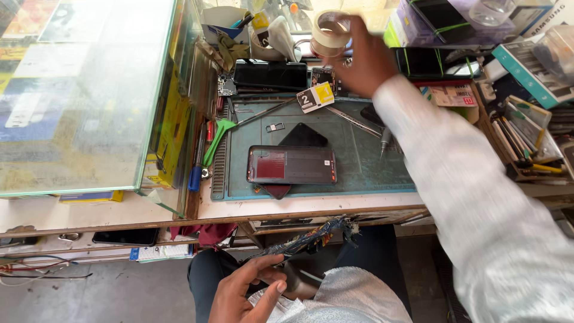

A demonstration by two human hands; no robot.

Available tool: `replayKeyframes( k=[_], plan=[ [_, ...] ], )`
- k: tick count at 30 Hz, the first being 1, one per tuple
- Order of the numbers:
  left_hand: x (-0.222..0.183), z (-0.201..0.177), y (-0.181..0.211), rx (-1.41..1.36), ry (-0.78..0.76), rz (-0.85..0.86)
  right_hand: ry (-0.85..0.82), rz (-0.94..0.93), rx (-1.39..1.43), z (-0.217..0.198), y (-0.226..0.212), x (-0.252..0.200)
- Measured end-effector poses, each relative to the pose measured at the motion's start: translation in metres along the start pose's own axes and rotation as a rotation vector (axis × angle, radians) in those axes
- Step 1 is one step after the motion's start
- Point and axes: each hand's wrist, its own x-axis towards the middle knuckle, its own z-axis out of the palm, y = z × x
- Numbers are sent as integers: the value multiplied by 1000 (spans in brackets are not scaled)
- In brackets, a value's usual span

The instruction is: The person disassembles a smartphone, removes the back cover and battery, and applies adhesive tape to the back of the device. They handle the phone, a battery, and a roll of tape while working at a cluttered repair bench.

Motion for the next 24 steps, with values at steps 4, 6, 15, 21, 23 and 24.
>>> replayKeyframes(
  k=[4, 6, 15, 21, 23, 24],
  plan=[
    [12, 4, 3, -95, 8, -44, -475, 108, 204, -27, -70, -80],
    [18, 8, 8, -150, 9, -15, -462, -35, 232, -31, -94, -101],
    [28, 15, 19, -406, 10, 30, -493, 3, 170, -30, -113, -122],
    [24, 14, 9, -526, 61, -20, -340, -48, 186, -35, -124, -141],
    [23, 13, 7, -590, 94, -19, -292, -86, 221, -43, -136, -158],
    [22, 10, 6, -606, 110, -41, -290, -98, 246, -47, -142, -168]
  ],
)
